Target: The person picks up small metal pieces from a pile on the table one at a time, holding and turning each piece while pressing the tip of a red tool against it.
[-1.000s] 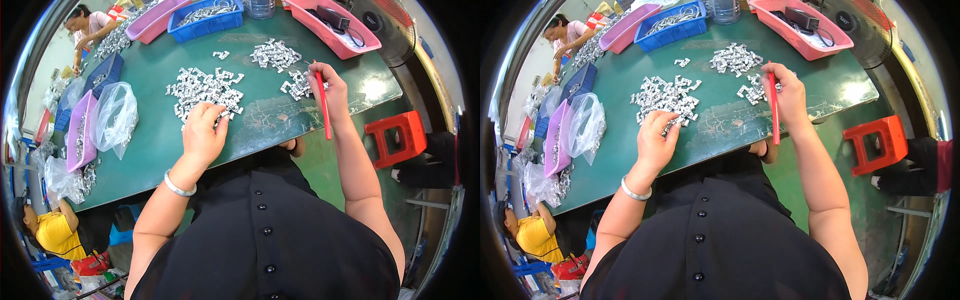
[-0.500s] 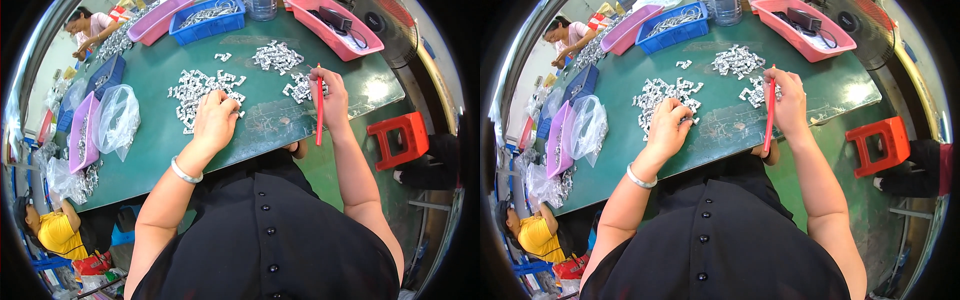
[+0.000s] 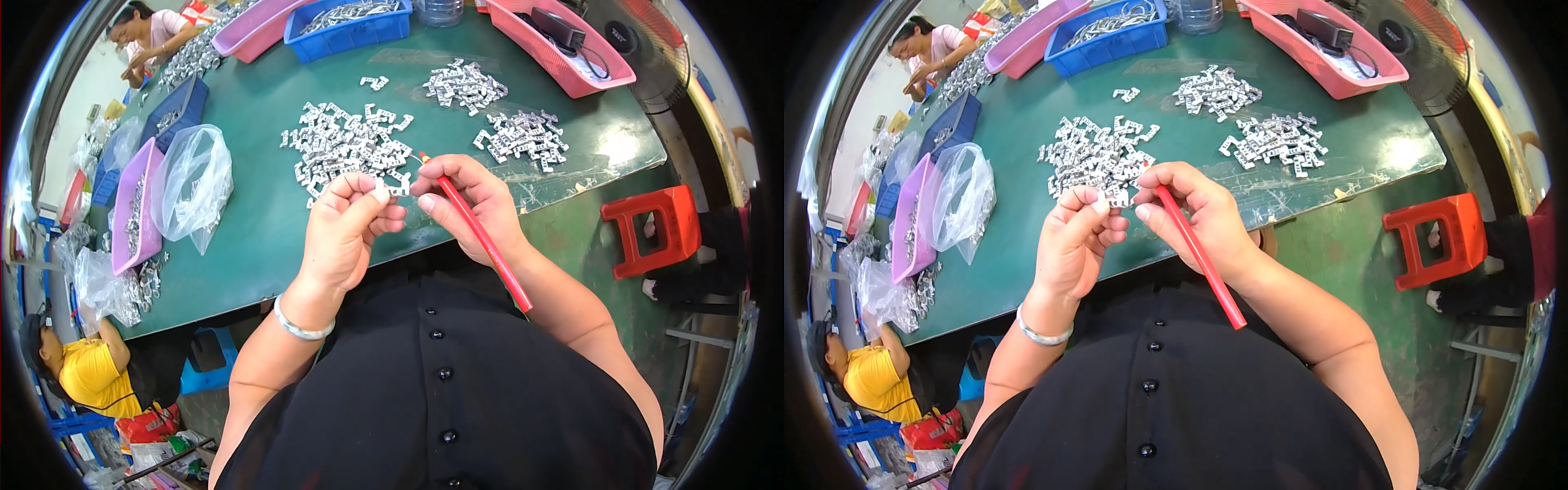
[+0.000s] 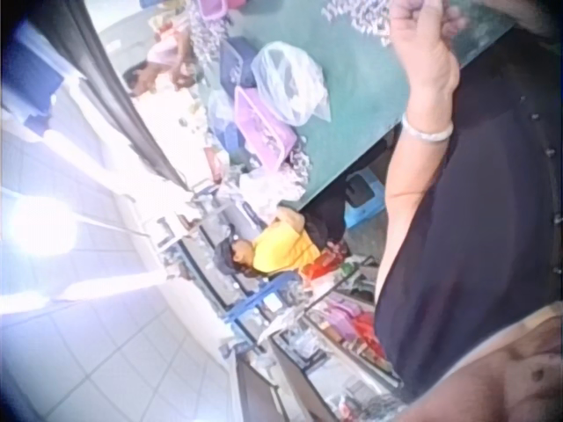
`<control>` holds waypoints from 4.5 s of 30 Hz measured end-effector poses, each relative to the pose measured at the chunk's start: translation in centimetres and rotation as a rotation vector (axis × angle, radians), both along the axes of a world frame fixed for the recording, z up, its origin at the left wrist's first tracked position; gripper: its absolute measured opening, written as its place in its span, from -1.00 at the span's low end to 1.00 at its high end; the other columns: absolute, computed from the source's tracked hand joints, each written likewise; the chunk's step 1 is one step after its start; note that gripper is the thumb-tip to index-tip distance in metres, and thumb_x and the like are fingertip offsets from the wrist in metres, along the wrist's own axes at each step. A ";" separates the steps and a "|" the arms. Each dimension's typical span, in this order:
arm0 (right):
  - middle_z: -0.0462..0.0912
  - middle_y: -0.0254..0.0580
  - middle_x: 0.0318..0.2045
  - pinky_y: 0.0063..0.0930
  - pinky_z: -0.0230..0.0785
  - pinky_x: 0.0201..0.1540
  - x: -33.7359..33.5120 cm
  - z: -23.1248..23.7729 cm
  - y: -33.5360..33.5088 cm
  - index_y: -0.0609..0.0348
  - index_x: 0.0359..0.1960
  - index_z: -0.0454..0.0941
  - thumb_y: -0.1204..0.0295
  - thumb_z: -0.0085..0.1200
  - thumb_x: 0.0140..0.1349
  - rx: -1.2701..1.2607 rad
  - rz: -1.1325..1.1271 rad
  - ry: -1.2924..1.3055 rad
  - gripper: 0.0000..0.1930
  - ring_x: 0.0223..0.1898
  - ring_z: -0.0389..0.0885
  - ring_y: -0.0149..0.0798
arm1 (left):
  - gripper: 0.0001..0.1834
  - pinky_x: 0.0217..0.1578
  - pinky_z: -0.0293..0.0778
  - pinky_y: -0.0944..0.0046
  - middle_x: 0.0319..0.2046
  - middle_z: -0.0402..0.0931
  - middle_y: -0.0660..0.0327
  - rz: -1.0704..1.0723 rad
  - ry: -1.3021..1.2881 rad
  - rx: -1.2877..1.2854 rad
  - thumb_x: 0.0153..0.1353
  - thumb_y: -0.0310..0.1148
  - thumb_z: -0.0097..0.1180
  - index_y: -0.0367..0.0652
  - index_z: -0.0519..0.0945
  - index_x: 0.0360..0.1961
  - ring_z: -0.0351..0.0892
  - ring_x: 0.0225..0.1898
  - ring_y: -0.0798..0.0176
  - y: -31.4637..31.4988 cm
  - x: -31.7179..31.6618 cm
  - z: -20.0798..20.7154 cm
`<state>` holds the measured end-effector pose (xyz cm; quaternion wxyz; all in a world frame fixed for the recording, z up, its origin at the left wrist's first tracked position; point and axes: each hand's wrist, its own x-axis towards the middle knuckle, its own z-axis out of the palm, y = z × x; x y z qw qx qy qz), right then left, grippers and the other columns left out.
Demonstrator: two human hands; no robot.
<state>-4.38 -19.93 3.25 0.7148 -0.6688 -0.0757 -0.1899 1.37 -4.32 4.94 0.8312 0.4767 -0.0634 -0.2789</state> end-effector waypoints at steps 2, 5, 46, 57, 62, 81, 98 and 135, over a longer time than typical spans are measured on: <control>0.46 -0.32 -0.35 -0.63 0.32 -0.21 -0.1 0.3 0.5 0.29 -0.22 0.37 0.66 0.01 0.06 0.152 0.060 0.031 -0.78 -0.28 0.43 -0.50 | -0.95 -0.43 0.51 0.40 -0.46 0.50 0.18 -0.018 0.001 -0.003 0.11 -0.54 -0.01 -0.20 0.39 -0.38 0.55 -0.47 0.32 0.3 -0.6 0.0; 0.45 -0.32 -0.33 -0.64 0.31 -0.20 -0.2 0.4 0.6 0.29 -0.23 0.37 0.68 0.00 0.06 0.155 0.102 0.082 -0.78 -0.28 0.41 -0.52 | -0.94 -0.43 0.51 0.41 -0.45 0.50 0.18 -0.030 -0.003 -0.006 0.11 -0.54 0.00 -0.21 0.39 -0.39 0.55 -0.47 0.32 0.6 -1.0 -0.1; 0.46 -0.34 -0.33 -0.66 0.29 -0.17 -0.2 0.2 1.7 0.27 -0.22 0.38 0.66 0.03 0.04 0.260 0.103 0.177 -0.76 -0.27 0.42 -0.54 | -0.85 -0.39 0.50 0.37 -0.39 0.52 0.06 0.083 -0.264 0.152 0.15 -0.54 -0.09 -0.32 0.43 -0.24 0.56 -0.43 0.28 2.3 -2.7 -1.2; 0.46 -0.29 -0.32 -0.61 0.32 -0.18 -0.5 -0.3 2.4 0.22 -0.19 0.37 0.72 0.01 0.03 0.116 0.074 0.091 -0.72 -0.27 0.43 -0.49 | -0.74 -0.35 0.49 0.38 -0.32 0.50 0.09 0.034 -0.189 0.095 0.15 -0.53 -0.03 -0.37 0.39 -0.12 0.53 -0.37 0.34 2.2 -2.9 -1.6; 0.47 -0.26 -0.42 -0.62 0.35 -0.29 -0.6 -0.5 3.0 0.25 -0.26 0.40 0.66 0.05 0.02 -0.112 -0.037 -0.066 -0.78 -0.37 0.48 -0.47 | -0.69 -0.33 0.48 0.38 -0.29 0.49 0.10 -0.009 -0.177 0.043 0.14 -0.52 0.00 -0.38 0.35 -0.08 0.52 -0.33 0.33 1.9 -2.9 -2.1; 0.46 -0.30 -0.34 -0.63 0.33 -0.18 -0.8 -0.9 2.2 0.21 -0.17 0.36 0.72 -0.02 0.05 -0.097 0.035 -0.039 -0.72 -0.27 0.44 -0.49 | -0.71 -0.36 0.49 0.35 -0.35 0.51 0.13 -0.056 -0.092 0.017 0.13 -0.49 0.02 -0.34 0.39 -0.10 0.54 -0.40 0.31 2.1 -2.7 -2.0; 0.47 -0.21 -0.40 -0.57 0.36 -0.27 -0.9 -0.7 2.4 0.27 -0.22 0.39 0.68 0.04 0.00 -0.161 -0.067 -0.074 -0.74 -0.34 0.48 -0.41 | -0.72 -0.38 0.48 0.36 -0.40 0.51 0.14 -0.157 -0.101 -0.093 0.27 -0.35 -0.21 -0.33 0.42 -0.13 0.52 -0.43 0.31 2.7 -2.4 -2.8; 0.48 -0.38 -0.44 -0.69 0.26 -0.28 11.2 -0.4 -9.8 0.27 -0.24 0.42 0.56 0.00 0.07 -0.529 -0.323 0.096 -0.81 -0.39 0.38 -0.55 | -0.80 -0.44 0.39 0.47 -0.46 0.49 0.21 0.084 -0.238 0.260 0.21 -0.45 -0.12 -0.30 0.48 -0.21 0.45 -0.50 0.42 4.3 0.3 -4.7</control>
